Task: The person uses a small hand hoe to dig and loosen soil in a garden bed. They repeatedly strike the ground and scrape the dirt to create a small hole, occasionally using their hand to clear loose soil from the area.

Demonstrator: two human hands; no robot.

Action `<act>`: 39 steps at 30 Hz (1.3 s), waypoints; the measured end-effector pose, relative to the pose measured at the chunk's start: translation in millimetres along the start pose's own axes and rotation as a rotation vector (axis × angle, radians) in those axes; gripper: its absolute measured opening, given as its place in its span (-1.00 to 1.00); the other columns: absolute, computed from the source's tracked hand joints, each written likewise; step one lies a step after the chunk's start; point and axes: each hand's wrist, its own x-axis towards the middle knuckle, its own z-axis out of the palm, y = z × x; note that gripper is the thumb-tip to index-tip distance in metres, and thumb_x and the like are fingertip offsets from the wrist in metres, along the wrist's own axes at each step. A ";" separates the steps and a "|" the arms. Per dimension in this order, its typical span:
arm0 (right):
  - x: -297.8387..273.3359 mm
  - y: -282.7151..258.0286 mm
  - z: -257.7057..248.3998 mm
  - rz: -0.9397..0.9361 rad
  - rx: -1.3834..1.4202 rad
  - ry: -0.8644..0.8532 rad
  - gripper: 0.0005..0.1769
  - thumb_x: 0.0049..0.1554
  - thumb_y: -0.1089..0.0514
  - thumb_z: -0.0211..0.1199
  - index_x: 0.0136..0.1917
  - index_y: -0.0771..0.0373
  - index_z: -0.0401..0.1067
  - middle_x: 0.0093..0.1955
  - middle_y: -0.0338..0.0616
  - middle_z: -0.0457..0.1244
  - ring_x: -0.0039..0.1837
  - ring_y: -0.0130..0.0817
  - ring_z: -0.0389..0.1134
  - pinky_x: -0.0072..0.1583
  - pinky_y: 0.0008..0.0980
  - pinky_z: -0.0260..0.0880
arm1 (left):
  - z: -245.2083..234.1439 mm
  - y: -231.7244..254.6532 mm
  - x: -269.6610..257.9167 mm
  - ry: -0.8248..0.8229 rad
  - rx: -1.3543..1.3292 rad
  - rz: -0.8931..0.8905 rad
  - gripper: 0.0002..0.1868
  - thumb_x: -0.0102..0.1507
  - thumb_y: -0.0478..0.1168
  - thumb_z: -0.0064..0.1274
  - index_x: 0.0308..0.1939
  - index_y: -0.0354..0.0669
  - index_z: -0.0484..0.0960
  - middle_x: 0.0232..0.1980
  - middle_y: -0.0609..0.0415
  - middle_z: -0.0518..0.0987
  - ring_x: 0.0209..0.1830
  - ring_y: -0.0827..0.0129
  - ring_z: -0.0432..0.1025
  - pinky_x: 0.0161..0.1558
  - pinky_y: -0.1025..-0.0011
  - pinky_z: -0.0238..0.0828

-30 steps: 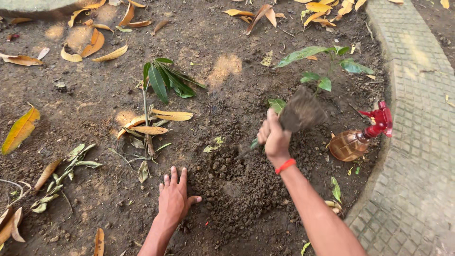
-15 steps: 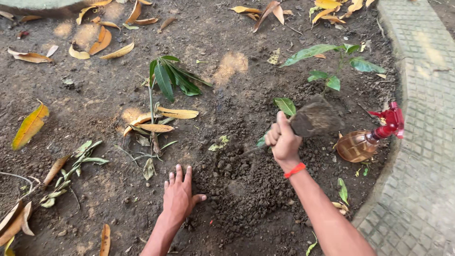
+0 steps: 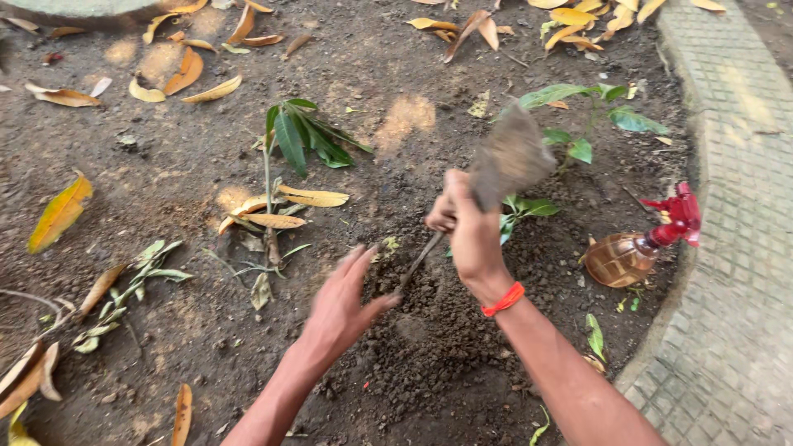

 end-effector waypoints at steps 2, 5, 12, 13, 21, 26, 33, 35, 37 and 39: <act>-0.2 -3.5 19.0 0.020 -0.018 -0.117 -0.68 0.38 0.11 0.04 -0.20 0.09 0.05 -0.26 -0.35 -0.03 -0.24 -0.54 0.01 -0.13 -0.46 0.16 | -6.3 29.0 19.4 0.024 -0.192 0.058 -0.12 0.14 -0.05 0.31 0.44 -0.30 0.27 0.44 -0.36 0.31 0.39 -0.11 0.24 0.35 -0.05 0.18; 6.4 -8.1 45.9 -0.025 -0.124 -0.319 -0.70 0.42 0.08 0.10 -0.06 0.14 0.03 -0.08 -0.20 0.06 -0.06 -0.42 0.11 0.04 -0.35 0.25 | -18.9 45.0 42.7 0.119 -0.290 0.088 -0.53 0.29 -0.23 0.08 0.23 -0.39 0.41 0.13 -0.31 0.57 0.13 0.01 0.50 0.16 0.05 0.49; 14.1 25.4 -4.5 0.050 -1.111 -0.389 -0.35 0.24 -0.13 0.10 0.40 0.38 0.23 0.41 0.23 0.21 0.48 -0.03 0.22 0.49 -0.08 0.14 | -65.6 -4.6 81.0 0.331 -0.477 0.034 -0.89 0.39 -0.42 -0.10 -0.10 -0.26 0.56 -0.12 -0.03 0.71 -0.08 0.34 0.65 0.02 0.35 0.65; 1.3 47.1 -15.8 0.144 -1.190 -0.379 -0.34 0.28 -0.17 0.03 0.42 0.37 0.23 0.45 0.24 0.18 0.54 -0.03 0.17 0.54 -0.07 0.07 | -72.5 -12.3 83.2 0.332 -0.529 0.038 -0.89 0.37 -0.43 -0.08 -0.09 -0.26 0.55 -0.11 -0.03 0.71 -0.05 0.34 0.64 0.04 0.35 0.64; -79.0 171.6 -51.9 0.314 -1.526 -0.557 0.05 0.27 -0.39 0.02 0.63 0.42 -0.22 0.63 0.48 -0.39 0.67 0.30 -0.40 0.59 0.06 -0.33 | -56.0 -45.9 75.9 0.308 -0.507 -0.099 -0.88 0.39 -0.42 -0.11 -0.02 -0.26 0.50 -0.16 -0.02 0.71 -0.05 0.37 0.64 0.02 0.37 0.58; -111.0 173.1 -21.1 0.205 -1.487 -0.330 -0.04 0.22 -0.43 0.02 0.53 0.39 0.04 0.56 0.37 -0.10 0.60 0.20 -0.12 0.56 0.13 -0.17 | -47.4 -51.2 74.8 0.378 -0.620 -0.126 -0.91 0.42 -0.40 -0.13 -0.02 -0.29 0.46 -0.21 -0.01 0.68 -0.11 0.38 0.63 -0.05 0.43 0.56; -85.2 162.9 -62.4 0.554 -1.142 -0.275 -0.18 0.21 -0.39 -0.16 0.47 0.22 0.25 0.51 0.11 0.14 0.52 -0.13 0.18 0.52 0.00 0.12 | -44.7 -59.1 68.9 0.445 -0.537 -0.050 -0.93 0.44 -0.44 -0.15 -0.05 -0.30 0.45 -0.23 -0.02 0.69 -0.13 0.36 0.64 -0.04 0.39 0.59; -94.5 191.7 -52.7 0.337 -1.362 -0.272 -0.14 0.31 -0.36 -0.10 0.52 0.41 0.11 0.54 0.34 0.00 0.56 0.12 -0.01 0.51 0.14 -0.07 | -45.5 -59.3 67.3 0.450 -0.537 -0.044 -0.90 0.44 -0.45 -0.19 -0.05 -0.29 0.46 -0.22 -0.04 0.68 -0.12 0.34 0.64 -0.03 0.38 0.61; -101.9 214.5 -33.0 0.234 -1.484 -0.197 -0.09 0.31 -0.35 -0.03 0.53 0.49 0.04 0.55 0.44 -0.09 0.59 0.26 -0.11 0.49 0.20 -0.18 | -45.2 -58.5 65.9 0.447 -0.502 -0.060 -0.90 0.44 -0.44 -0.17 -0.04 -0.27 0.47 -0.21 -0.04 0.69 -0.11 0.34 0.65 -0.04 0.38 0.62; -112.7 225.6 -7.6 0.262 -1.521 -0.045 -0.04 0.20 -0.36 0.05 0.51 0.47 0.05 0.54 0.44 -0.14 0.60 0.31 -0.14 0.45 0.20 -0.19 | -42.1 -57.1 61.9 0.451 -0.489 -0.071 -0.88 0.43 -0.44 -0.17 -0.03 -0.26 0.48 -0.19 -0.03 0.70 -0.10 0.34 0.65 -0.02 0.38 0.63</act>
